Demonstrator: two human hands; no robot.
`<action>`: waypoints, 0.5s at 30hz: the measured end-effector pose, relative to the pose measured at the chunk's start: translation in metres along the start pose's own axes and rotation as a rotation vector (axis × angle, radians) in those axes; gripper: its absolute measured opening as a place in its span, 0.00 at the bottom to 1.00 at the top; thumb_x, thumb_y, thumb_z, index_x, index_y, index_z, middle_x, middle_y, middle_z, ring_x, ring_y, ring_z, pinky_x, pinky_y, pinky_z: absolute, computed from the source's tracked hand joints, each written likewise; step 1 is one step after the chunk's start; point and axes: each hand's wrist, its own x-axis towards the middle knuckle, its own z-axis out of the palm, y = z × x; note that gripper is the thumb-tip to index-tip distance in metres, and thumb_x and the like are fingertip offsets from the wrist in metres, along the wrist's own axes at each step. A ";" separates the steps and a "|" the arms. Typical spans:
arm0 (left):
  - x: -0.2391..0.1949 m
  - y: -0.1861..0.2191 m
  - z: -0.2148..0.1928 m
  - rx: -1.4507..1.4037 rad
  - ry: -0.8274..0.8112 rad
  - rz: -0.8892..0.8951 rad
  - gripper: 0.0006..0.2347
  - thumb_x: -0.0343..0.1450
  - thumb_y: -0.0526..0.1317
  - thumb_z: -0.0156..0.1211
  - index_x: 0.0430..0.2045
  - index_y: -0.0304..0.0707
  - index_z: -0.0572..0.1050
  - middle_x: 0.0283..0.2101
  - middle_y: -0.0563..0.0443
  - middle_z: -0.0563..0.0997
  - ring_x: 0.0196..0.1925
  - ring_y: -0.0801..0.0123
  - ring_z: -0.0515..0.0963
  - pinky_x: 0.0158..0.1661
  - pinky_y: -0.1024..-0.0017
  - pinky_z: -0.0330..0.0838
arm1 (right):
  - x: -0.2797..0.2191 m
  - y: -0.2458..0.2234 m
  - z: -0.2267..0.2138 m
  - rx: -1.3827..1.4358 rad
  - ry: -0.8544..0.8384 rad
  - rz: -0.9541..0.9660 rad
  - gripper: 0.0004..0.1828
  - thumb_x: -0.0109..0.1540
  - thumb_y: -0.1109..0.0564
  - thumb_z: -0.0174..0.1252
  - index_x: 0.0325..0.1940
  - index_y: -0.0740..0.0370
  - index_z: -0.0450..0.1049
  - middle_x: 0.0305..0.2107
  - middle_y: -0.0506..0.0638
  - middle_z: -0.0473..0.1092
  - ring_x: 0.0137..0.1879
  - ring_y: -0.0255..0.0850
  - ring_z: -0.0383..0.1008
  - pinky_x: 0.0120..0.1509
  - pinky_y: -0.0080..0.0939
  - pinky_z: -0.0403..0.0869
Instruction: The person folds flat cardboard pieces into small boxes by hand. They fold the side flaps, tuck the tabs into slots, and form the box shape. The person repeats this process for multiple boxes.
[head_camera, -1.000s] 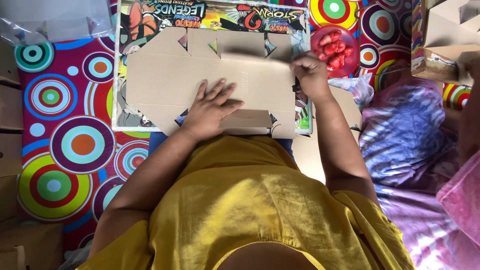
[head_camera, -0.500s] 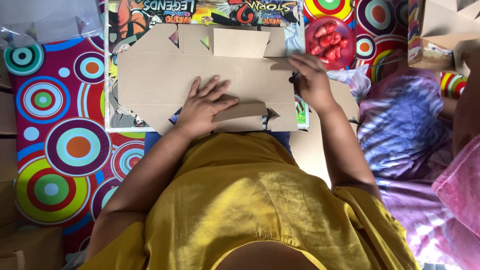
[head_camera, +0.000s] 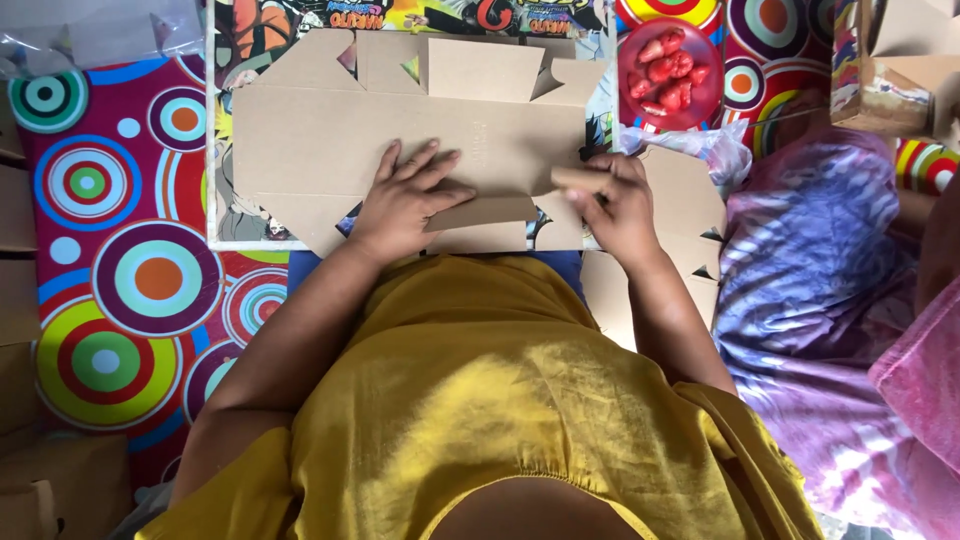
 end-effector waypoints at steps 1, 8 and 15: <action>0.000 0.000 0.002 0.018 -0.010 -0.002 0.14 0.68 0.47 0.69 0.47 0.69 0.82 0.68 0.57 0.74 0.75 0.55 0.63 0.71 0.38 0.41 | 0.000 0.000 0.003 -0.063 -0.026 0.191 0.16 0.63 0.47 0.71 0.44 0.61 0.81 0.43 0.56 0.74 0.51 0.59 0.73 0.57 0.58 0.72; -0.001 0.000 -0.006 -0.019 -0.051 0.013 0.17 0.66 0.48 0.71 0.49 0.71 0.81 0.69 0.54 0.72 0.75 0.52 0.61 0.70 0.36 0.42 | 0.040 -0.052 -0.008 -0.284 -0.252 0.546 0.22 0.57 0.46 0.73 0.40 0.67 0.76 0.37 0.62 0.71 0.49 0.64 0.74 0.52 0.61 0.72; -0.002 -0.002 -0.003 -0.047 0.078 0.102 0.21 0.63 0.38 0.72 0.51 0.68 0.82 0.67 0.53 0.75 0.72 0.53 0.67 0.71 0.41 0.46 | 0.033 -0.051 0.000 -0.156 -0.153 0.748 0.32 0.61 0.44 0.70 0.62 0.59 0.68 0.41 0.57 0.77 0.51 0.57 0.78 0.52 0.57 0.74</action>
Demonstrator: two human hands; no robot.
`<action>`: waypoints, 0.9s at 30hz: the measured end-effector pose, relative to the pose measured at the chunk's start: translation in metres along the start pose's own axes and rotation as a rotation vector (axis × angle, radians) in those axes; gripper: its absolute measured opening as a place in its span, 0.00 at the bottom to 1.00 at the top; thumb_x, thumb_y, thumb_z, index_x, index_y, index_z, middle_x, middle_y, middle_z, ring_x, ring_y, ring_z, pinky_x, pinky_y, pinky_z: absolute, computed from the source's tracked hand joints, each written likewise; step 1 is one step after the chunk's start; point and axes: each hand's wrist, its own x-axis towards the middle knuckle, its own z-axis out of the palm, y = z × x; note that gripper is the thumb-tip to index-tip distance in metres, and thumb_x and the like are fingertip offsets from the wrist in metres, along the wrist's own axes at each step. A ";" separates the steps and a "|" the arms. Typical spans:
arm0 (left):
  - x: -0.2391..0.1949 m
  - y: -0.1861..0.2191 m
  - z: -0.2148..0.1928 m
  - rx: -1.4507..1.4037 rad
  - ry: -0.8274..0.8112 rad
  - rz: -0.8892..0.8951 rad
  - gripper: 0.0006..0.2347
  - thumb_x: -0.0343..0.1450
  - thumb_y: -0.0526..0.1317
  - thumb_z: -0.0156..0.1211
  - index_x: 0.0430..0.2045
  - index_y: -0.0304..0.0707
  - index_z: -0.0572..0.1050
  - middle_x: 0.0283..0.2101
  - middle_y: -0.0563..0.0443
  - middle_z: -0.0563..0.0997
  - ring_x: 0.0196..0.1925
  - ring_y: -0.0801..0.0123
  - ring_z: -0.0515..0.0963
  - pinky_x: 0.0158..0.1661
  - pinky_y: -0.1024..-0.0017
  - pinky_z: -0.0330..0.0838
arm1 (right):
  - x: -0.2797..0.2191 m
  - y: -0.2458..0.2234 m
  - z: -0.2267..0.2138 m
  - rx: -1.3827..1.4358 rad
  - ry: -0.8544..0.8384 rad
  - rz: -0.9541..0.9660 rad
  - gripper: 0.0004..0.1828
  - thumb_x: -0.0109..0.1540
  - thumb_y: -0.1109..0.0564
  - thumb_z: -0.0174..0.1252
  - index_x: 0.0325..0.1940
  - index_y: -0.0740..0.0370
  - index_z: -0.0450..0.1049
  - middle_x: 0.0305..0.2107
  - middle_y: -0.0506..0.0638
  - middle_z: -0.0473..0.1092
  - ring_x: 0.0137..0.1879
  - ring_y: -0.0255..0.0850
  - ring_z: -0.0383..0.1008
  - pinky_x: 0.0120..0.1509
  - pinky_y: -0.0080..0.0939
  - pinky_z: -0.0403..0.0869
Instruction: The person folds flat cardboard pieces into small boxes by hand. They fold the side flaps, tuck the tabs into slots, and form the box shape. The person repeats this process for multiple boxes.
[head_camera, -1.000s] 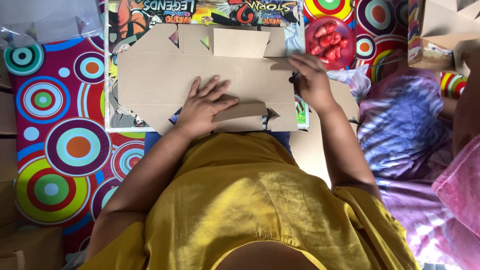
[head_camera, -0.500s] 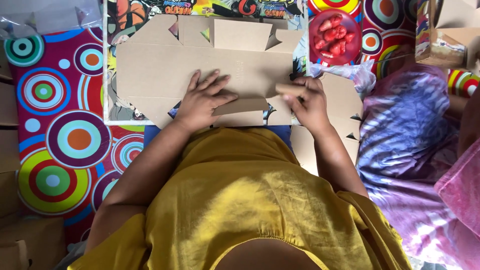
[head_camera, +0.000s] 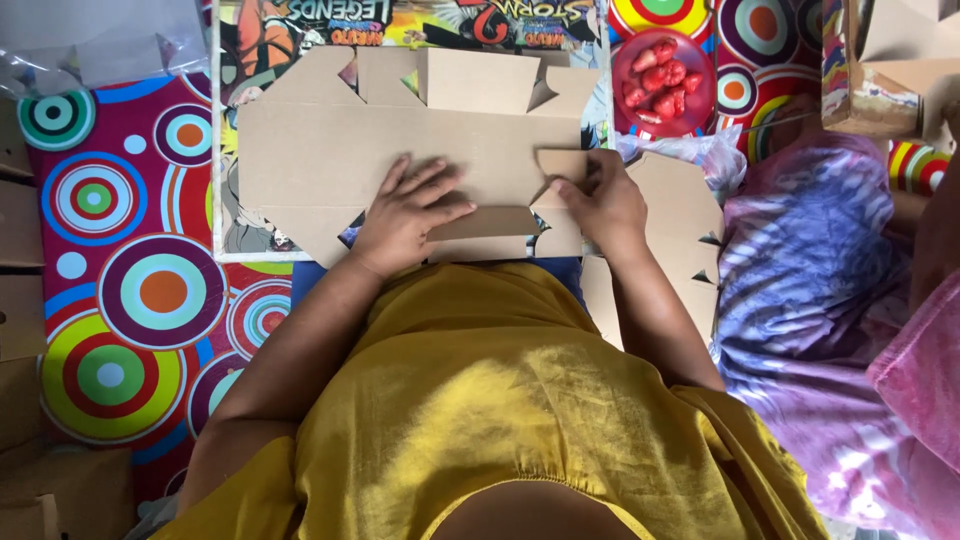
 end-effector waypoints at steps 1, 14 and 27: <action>-0.004 0.000 0.003 -0.002 0.043 0.032 0.24 0.62 0.34 0.72 0.52 0.66 0.82 0.66 0.54 0.76 0.72 0.55 0.68 0.71 0.44 0.47 | 0.000 0.008 0.006 0.156 0.028 0.055 0.33 0.63 0.41 0.67 0.66 0.56 0.64 0.43 0.57 0.77 0.53 0.55 0.78 0.54 0.55 0.75; 0.001 0.006 -0.013 -0.033 -0.059 0.050 0.33 0.53 0.41 0.79 0.56 0.66 0.78 0.71 0.56 0.71 0.75 0.52 0.62 0.71 0.44 0.51 | 0.011 0.026 0.018 1.475 -0.072 -0.165 0.40 0.64 0.24 0.42 0.70 0.50 0.65 0.59 0.54 0.74 0.57 0.34 0.78 0.42 0.32 0.79; 0.024 0.023 -0.058 -0.097 -0.579 -0.094 0.35 0.60 0.60 0.71 0.65 0.61 0.69 0.77 0.51 0.57 0.80 0.48 0.46 0.73 0.42 0.29 | 0.005 -0.022 0.025 0.898 -0.026 -0.333 0.33 0.70 0.62 0.49 0.78 0.68 0.49 0.64 0.72 0.61 0.73 0.61 0.57 0.76 0.60 0.57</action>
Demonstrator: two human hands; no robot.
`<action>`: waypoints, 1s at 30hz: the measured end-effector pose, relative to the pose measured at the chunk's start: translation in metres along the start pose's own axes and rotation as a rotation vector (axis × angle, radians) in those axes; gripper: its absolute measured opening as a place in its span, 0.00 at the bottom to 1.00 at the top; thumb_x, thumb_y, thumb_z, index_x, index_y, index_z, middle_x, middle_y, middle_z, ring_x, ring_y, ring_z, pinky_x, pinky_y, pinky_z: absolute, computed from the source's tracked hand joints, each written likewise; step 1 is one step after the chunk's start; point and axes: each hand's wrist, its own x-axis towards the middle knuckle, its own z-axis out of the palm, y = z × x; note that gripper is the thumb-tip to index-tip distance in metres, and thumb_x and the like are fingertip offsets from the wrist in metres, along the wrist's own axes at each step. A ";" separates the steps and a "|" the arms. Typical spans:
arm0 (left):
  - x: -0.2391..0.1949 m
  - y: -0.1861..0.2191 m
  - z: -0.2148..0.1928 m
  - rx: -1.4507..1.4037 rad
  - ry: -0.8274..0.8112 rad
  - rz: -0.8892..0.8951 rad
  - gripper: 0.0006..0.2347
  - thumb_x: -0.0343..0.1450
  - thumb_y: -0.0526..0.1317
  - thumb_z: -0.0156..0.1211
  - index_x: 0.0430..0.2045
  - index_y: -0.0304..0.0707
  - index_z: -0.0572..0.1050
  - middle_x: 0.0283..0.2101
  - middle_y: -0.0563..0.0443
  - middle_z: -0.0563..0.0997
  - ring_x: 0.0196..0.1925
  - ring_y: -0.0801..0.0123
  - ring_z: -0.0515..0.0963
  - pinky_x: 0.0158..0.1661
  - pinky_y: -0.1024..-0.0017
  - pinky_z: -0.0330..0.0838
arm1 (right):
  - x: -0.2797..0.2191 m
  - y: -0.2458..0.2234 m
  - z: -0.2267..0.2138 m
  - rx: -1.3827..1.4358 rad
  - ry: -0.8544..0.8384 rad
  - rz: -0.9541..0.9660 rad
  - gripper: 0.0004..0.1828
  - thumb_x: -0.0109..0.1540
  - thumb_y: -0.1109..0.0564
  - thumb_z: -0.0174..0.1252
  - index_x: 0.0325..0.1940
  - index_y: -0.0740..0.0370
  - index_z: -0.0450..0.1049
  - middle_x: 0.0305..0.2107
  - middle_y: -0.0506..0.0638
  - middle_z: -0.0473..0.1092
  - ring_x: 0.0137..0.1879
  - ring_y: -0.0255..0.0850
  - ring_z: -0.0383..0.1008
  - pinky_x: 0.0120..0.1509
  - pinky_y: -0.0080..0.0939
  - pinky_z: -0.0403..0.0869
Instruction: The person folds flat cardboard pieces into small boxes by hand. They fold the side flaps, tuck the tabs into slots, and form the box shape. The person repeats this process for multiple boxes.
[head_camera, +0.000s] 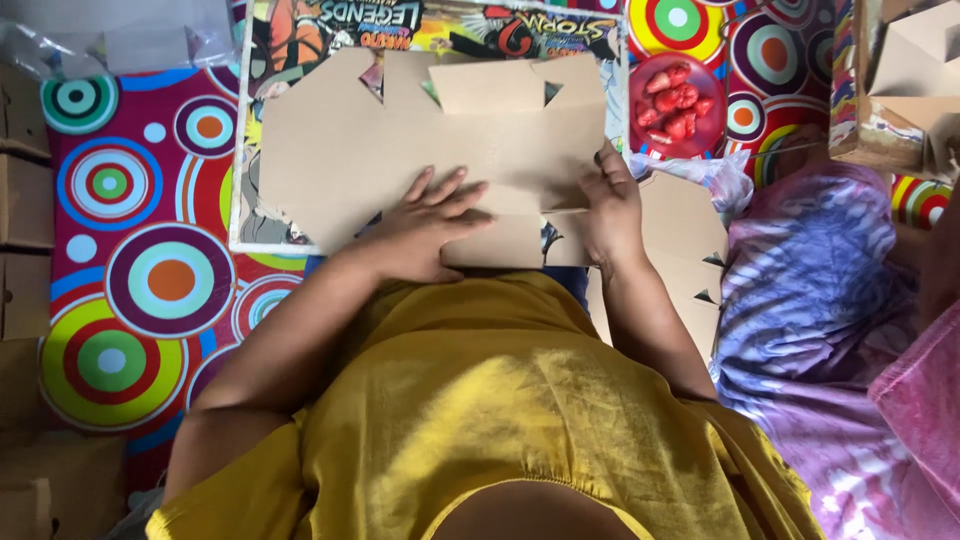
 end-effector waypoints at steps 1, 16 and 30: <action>-0.001 0.001 -0.012 -0.115 -0.127 -0.019 0.39 0.59 0.63 0.71 0.67 0.56 0.68 0.78 0.48 0.54 0.80 0.45 0.42 0.73 0.42 0.24 | 0.008 0.011 -0.008 0.220 0.058 0.135 0.31 0.68 0.69 0.46 0.77 0.64 0.55 0.58 0.65 0.72 0.65 0.54 0.75 0.69 0.52 0.75; 0.121 -0.004 0.005 0.060 0.004 -0.284 0.31 0.77 0.58 0.36 0.76 0.47 0.44 0.80 0.52 0.38 0.79 0.46 0.29 0.69 0.37 0.17 | -0.011 0.038 -0.018 0.188 0.094 0.170 0.31 0.65 0.68 0.48 0.74 0.66 0.62 0.52 0.53 0.72 0.56 0.38 0.74 0.62 0.32 0.72; 0.083 0.003 0.032 0.138 0.201 -0.081 0.20 0.76 0.56 0.50 0.61 0.53 0.74 0.76 0.53 0.60 0.80 0.51 0.45 0.70 0.29 0.27 | -0.031 -0.009 0.029 -0.559 -0.517 -0.077 0.42 0.72 0.32 0.24 0.83 0.59 0.35 0.79 0.64 0.33 0.82 0.66 0.34 0.83 0.63 0.42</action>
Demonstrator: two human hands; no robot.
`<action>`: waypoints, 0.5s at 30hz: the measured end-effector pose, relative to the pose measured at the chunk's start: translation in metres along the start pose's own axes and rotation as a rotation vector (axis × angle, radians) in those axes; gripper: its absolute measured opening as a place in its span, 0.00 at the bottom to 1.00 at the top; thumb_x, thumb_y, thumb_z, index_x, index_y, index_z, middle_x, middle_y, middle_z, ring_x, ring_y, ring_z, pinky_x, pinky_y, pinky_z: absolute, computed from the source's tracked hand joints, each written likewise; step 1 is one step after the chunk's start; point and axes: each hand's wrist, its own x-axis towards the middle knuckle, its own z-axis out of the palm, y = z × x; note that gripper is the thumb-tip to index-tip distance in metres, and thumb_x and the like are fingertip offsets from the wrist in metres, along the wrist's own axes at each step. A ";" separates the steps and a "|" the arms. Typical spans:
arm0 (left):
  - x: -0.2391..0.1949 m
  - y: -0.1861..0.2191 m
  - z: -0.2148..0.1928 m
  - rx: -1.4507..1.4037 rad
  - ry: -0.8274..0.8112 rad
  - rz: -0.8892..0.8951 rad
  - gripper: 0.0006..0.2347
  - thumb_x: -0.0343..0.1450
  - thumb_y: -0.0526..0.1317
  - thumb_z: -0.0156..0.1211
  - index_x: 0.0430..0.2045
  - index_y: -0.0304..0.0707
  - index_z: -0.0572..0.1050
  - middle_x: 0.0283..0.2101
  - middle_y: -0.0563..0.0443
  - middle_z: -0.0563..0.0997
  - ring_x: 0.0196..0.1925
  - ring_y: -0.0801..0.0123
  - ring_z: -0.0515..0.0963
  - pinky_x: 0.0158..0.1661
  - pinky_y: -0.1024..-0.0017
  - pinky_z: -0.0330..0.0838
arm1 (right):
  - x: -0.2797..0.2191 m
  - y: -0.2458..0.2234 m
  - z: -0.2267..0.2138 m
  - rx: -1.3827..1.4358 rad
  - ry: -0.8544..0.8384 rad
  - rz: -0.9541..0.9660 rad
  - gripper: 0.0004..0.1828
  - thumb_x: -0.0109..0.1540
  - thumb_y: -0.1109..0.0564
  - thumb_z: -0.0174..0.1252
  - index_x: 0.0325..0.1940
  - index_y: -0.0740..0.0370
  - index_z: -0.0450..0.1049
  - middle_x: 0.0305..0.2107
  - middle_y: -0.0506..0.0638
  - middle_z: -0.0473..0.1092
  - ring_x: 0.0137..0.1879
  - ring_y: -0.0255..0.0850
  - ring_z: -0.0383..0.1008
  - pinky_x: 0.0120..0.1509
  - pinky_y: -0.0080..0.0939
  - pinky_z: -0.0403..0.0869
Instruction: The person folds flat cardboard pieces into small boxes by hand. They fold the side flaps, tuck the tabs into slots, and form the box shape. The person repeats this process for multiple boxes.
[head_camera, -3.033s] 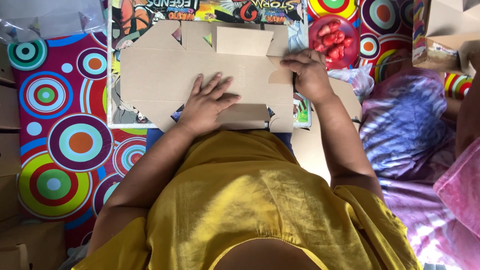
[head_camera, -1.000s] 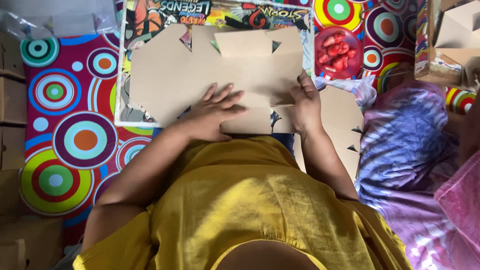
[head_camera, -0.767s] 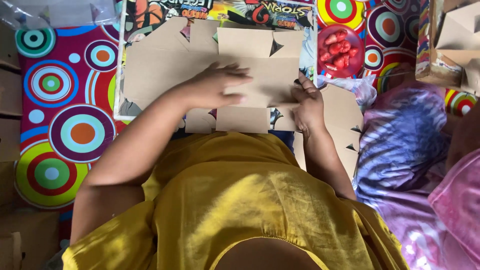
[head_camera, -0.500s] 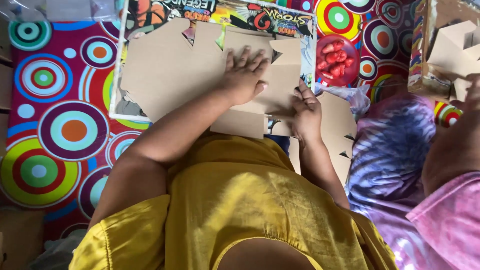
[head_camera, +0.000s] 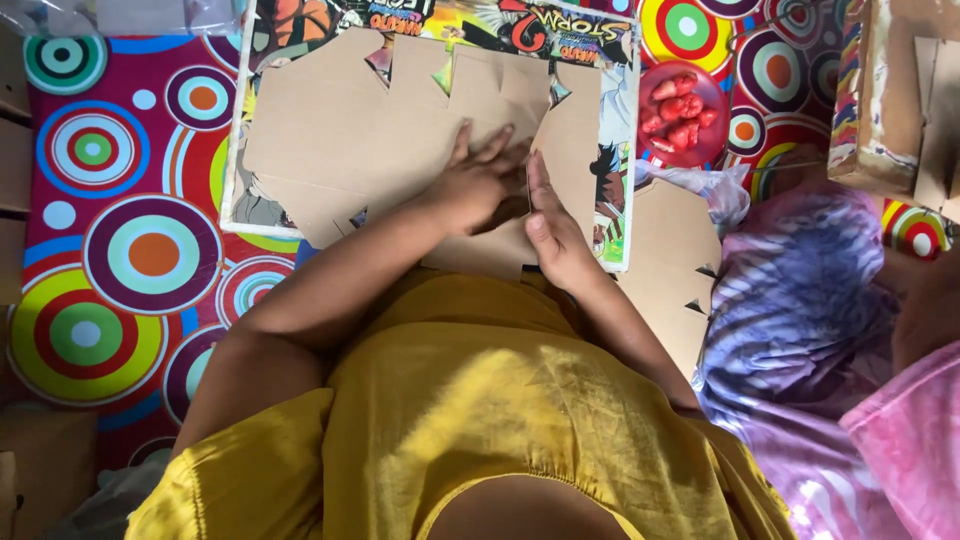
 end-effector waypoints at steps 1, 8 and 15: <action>-0.011 0.001 -0.003 -0.058 -0.040 0.039 0.19 0.76 0.57 0.50 0.58 0.57 0.75 0.75 0.53 0.61 0.80 0.50 0.45 0.69 0.27 0.27 | 0.000 0.000 0.000 -0.027 -0.045 -0.001 0.42 0.72 0.31 0.23 0.83 0.58 0.32 0.79 0.64 0.30 0.82 0.66 0.32 0.84 0.63 0.40; -0.068 0.046 -0.065 -0.922 -0.551 -0.022 0.31 0.77 0.61 0.35 0.65 0.36 0.69 0.69 0.30 0.67 0.73 0.34 0.60 0.71 0.38 0.48 | 0.012 0.005 0.002 -0.157 -0.156 -0.017 0.50 0.69 0.26 0.18 0.82 0.65 0.32 0.77 0.72 0.29 0.81 0.71 0.31 0.82 0.68 0.40; -0.082 0.034 -0.039 -1.028 -0.624 0.255 0.20 0.77 0.51 0.54 0.65 0.52 0.70 0.69 0.50 0.72 0.72 0.56 0.68 0.69 0.54 0.60 | 0.024 -0.005 0.022 -0.731 -0.288 0.152 0.53 0.66 0.20 0.37 0.82 0.58 0.44 0.78 0.63 0.38 0.83 0.59 0.35 0.80 0.70 0.36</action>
